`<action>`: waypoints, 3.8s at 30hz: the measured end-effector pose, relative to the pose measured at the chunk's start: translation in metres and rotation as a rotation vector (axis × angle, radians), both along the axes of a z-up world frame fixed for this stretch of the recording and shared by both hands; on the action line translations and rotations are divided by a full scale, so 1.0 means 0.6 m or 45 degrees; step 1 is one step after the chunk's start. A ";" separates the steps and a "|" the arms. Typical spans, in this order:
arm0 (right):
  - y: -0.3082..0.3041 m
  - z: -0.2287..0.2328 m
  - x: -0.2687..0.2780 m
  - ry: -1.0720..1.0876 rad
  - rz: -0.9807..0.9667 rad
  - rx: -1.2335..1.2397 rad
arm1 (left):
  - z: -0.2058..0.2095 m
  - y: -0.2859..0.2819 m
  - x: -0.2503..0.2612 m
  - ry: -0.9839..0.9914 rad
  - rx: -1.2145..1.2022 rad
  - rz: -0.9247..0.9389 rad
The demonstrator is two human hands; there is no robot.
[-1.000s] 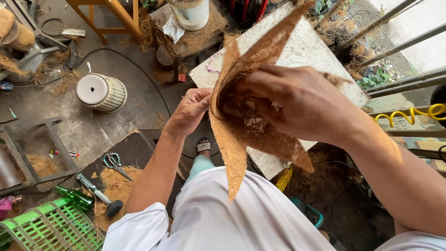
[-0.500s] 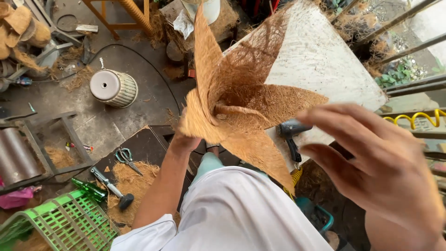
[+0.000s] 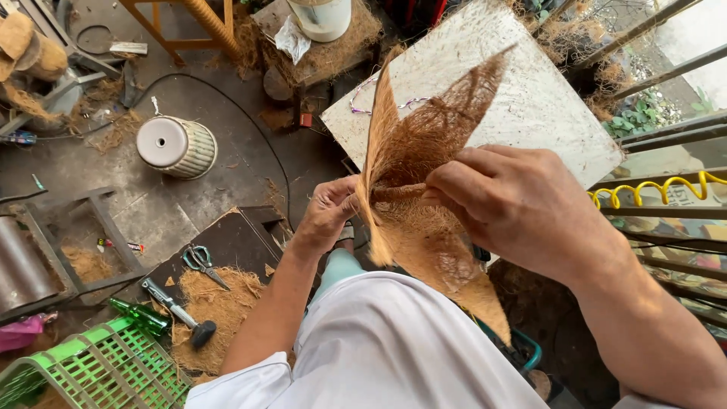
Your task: Creating a star-shaped decorative object using fiber material, a hair dryer for drying, and a spray gun for finishing.
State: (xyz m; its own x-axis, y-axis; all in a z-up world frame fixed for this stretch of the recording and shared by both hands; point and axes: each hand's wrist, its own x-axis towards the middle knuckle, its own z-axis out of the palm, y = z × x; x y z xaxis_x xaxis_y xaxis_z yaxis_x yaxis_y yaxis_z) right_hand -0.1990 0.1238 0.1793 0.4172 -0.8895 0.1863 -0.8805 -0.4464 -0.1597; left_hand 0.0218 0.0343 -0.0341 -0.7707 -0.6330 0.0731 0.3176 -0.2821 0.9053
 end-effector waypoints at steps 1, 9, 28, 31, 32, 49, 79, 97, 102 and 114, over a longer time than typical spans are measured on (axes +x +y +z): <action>-0.002 0.004 0.001 -0.028 0.005 0.023 | -0.018 0.001 0.004 0.008 0.083 0.018; -0.013 0.006 -0.004 0.001 0.085 0.001 | -0.033 -0.007 0.010 0.185 0.143 -0.085; 0.107 -0.071 -0.057 -0.933 -1.018 -0.191 | -0.153 -0.053 0.022 -0.058 -0.101 0.065; 0.032 0.018 -0.001 -0.551 -0.756 -0.252 | -0.171 -0.062 -0.002 -0.047 -0.144 0.006; 0.002 0.047 0.015 -0.357 -0.562 -0.190 | -0.177 -0.063 -0.003 -0.057 -0.163 0.009; -0.175 0.072 0.017 0.698 -0.158 0.390 | -0.163 -0.106 -0.078 0.069 -0.186 0.115; -0.239 0.050 0.034 0.263 0.034 0.277 | -0.068 -0.181 -0.011 0.264 0.133 -0.130; -0.124 0.021 -0.063 -0.902 -0.968 -0.045 | -0.035 -0.214 -0.010 0.172 -0.015 -0.236; -0.140 0.027 -0.063 -0.825 -1.181 0.033 | -0.041 -0.222 -0.027 0.142 0.037 -0.352; -0.183 -0.011 -0.121 -1.034 -1.234 0.507 | -0.021 -0.215 -0.054 0.103 -0.087 -0.507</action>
State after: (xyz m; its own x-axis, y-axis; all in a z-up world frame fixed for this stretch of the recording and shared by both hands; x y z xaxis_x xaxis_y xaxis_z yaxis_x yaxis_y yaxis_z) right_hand -0.2716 0.0140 0.1729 -0.5190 -0.8138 -0.2615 -0.4068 0.5042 -0.7618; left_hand -0.0103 -0.0945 -0.0468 -0.9446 -0.2777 0.1748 0.2663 -0.3377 0.9028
